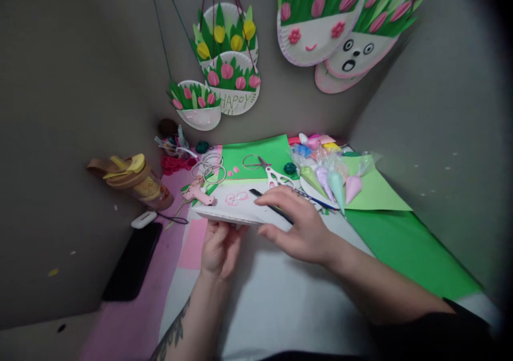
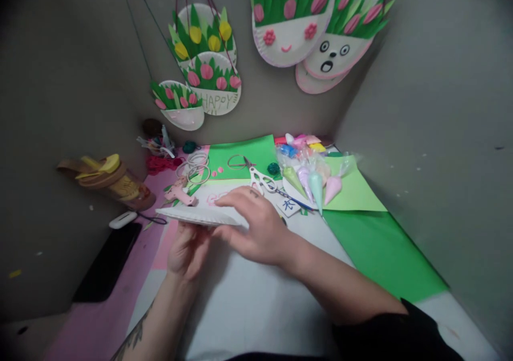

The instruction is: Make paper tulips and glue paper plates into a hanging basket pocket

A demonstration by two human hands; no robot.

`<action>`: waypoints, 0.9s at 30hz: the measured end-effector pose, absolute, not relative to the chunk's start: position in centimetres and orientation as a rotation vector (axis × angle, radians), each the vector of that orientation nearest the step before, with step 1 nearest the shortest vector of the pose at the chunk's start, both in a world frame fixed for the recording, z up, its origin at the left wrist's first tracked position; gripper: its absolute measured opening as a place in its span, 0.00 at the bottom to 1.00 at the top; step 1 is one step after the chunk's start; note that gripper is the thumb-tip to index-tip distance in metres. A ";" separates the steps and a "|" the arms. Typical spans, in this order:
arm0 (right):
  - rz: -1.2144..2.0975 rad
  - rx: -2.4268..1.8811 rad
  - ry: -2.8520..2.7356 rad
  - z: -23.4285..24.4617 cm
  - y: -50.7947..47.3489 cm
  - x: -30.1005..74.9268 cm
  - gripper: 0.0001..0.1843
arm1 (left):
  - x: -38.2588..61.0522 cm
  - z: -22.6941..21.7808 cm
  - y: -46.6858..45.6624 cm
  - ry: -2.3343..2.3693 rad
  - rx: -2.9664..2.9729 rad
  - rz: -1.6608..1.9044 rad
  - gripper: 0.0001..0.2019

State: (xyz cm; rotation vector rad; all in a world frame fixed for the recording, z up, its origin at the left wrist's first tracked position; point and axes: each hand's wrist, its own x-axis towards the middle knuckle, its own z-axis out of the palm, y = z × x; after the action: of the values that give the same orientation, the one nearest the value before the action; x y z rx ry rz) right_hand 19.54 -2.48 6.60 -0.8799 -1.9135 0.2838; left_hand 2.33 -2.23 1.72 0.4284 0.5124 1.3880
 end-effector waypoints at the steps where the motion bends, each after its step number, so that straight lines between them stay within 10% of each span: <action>1: 0.210 -0.863 -1.927 6.4 -2.7 19.2 0.15 | 2.4 1.7 -2.3 0.498 0.430 1.392 0.17; 5: 0.048 -0.900 -1.953 6.0 -3.3 18.2 0.01 | 2.6 1.4 -2.3 0.503 0.450 1.408 0.18; 27: 0.079 -1.221 -1.986 8.1 -1.9 22.2 0.11 | 1.1 1.2 -0.9 0.649 0.448 1.454 0.18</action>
State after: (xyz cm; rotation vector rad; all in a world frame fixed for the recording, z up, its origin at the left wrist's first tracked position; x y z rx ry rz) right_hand 22.24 -1.88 8.13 -1.2213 -1.9857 0.0794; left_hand 1.13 -0.94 1.16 0.4480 0.6486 1.4540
